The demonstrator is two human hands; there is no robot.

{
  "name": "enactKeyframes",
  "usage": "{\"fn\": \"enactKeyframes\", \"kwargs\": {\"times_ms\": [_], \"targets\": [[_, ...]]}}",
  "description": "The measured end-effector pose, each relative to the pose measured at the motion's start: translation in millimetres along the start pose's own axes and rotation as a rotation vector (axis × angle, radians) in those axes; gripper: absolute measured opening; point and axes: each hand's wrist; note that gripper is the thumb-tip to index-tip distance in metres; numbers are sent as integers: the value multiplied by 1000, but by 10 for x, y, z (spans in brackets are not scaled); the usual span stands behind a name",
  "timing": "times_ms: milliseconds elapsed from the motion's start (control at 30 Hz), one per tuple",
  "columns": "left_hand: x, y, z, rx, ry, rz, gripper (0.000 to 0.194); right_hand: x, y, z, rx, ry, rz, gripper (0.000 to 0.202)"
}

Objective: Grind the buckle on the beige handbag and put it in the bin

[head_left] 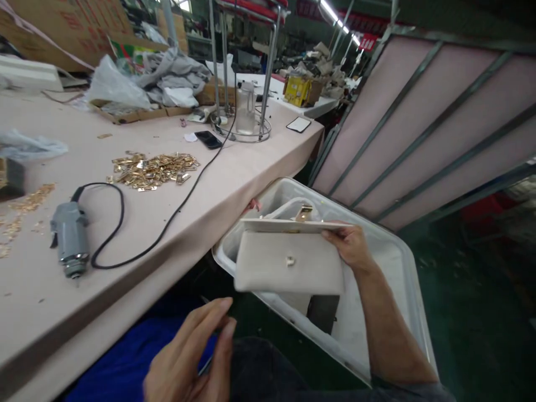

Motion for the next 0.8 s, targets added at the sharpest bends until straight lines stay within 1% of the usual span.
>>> {"fn": "enactKeyframes", "kwargs": {"times_ms": [33, 67, 100, 133, 200, 267, 333, 367, 433, 533, 700, 800], "targets": [[-221, -24, 62, -44, -84, -83, 35, 192, 199, 92, -27, 102, -127, 49], [-457, -51, 102, -78, -186, -148, 34, 330, 408, 170, -64, 152, -171, 53], [-701, -80, 118, -97, -282, -167, 32, 416, 622, 233, -101, 193, -215, 53], [-947, -106, 113, -111, -387, -157, 31, 457, 839, 284, -142, 231, -256, 52], [-1420, -147, 46, -145, -610, -138, 29, 440, 1273, 355, -236, 312, -341, 43], [-1833, -175, -77, -157, -790, -133, 26, 359, 1699, 398, -344, 370, -434, 37], [-2155, -199, -225, -106, -903, -96, 27, 274, 2109, 433, -451, 370, -513, 32], [-2276, -212, -297, -72, -941, -66, 31, 240, 2305, 452, -501, 357, -548, 30], [-2443, -235, -415, -15, -990, -8, 37, 190, 2669, 496, -586, 316, -606, 26], [-2558, -254, -490, 28, -1026, 64, 42, 135, 3131, 587, -667, 232, -664, 24], [-2657, -279, -510, 67, -1058, 123, 36, 69, 3714, 855, -710, 93, -685, 24], [-2734, -328, -651, 56, -1064, 151, 33, 44, 4035, 1081, -724, -6, -679, 25]]}}
Point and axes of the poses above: each hand's wrist, its own z-axis towards the middle knuckle, its own x-axis out of the back of the hand, y = z × x, and after that the axes turned 15 degrees about -x, right-handed
